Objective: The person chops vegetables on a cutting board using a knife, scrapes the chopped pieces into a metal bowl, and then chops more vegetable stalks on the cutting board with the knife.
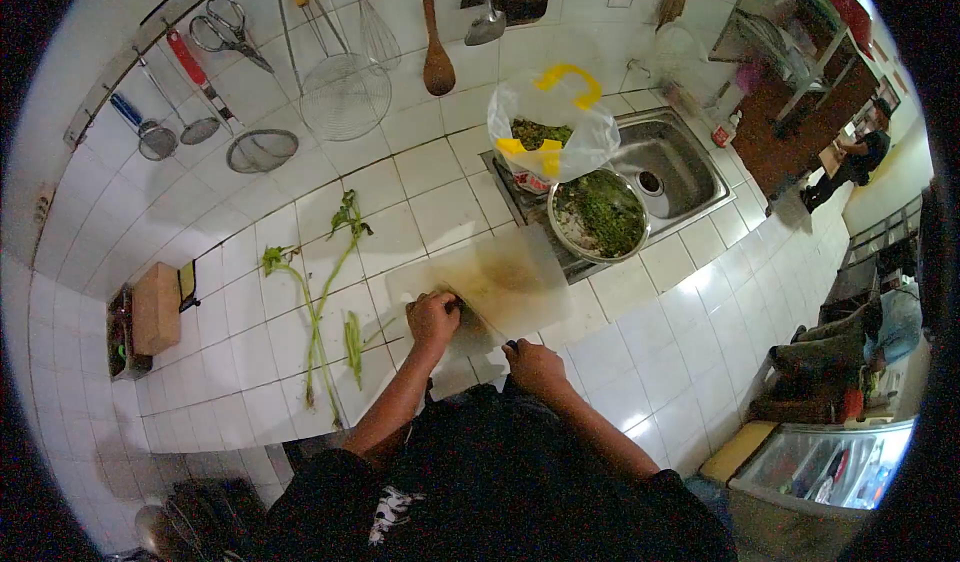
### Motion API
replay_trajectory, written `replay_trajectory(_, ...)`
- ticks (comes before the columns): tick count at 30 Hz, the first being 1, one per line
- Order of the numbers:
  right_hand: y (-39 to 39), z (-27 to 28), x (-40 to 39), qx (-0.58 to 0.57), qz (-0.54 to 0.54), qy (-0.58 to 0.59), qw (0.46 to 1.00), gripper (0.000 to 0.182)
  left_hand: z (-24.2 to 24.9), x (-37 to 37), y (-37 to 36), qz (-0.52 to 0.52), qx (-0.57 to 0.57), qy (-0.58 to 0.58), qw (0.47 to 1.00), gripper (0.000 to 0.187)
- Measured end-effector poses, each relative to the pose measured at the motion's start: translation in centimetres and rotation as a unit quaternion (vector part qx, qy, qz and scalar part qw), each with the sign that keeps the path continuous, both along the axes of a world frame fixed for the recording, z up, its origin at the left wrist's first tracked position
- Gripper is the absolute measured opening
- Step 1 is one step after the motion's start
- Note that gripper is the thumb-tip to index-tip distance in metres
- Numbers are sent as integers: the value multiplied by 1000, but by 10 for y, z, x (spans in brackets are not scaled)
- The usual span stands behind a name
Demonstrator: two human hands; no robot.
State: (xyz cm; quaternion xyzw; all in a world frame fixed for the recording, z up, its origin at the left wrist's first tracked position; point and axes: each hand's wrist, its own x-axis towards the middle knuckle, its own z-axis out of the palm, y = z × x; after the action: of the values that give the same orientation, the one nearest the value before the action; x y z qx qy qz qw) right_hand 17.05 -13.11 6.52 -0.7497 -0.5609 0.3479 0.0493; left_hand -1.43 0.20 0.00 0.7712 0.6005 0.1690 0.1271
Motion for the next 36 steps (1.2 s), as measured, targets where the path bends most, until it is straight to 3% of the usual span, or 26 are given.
replay_trajectory(7, -17, 1, 16, -15, -22, -9, 1000, 50, 2, 0, -2, 29, -18, -31, 999, 12)
replay_trajectory(16, -15, 6, 6, 1, -3, 9, 1000, 49, -10, -7, -7, -22, 61, -60, 996, 17)
replay_trajectory(23, -10, 0, -2, 20, 11, 17, 1000, 48, -1, -8, -8, 28, -4, -54, 998, 20)
replay_trajectory(31, -10, 4, 14, -10, 5, 0, 1000, 46, 7, -5, -16, -16, 16, -19, 1000, 17)
replay_trajectory(36, -20, 11, 22, -9, -16, 0, 1000, 47, -2, -8, -16, -36, 29, -56, 997, 19)
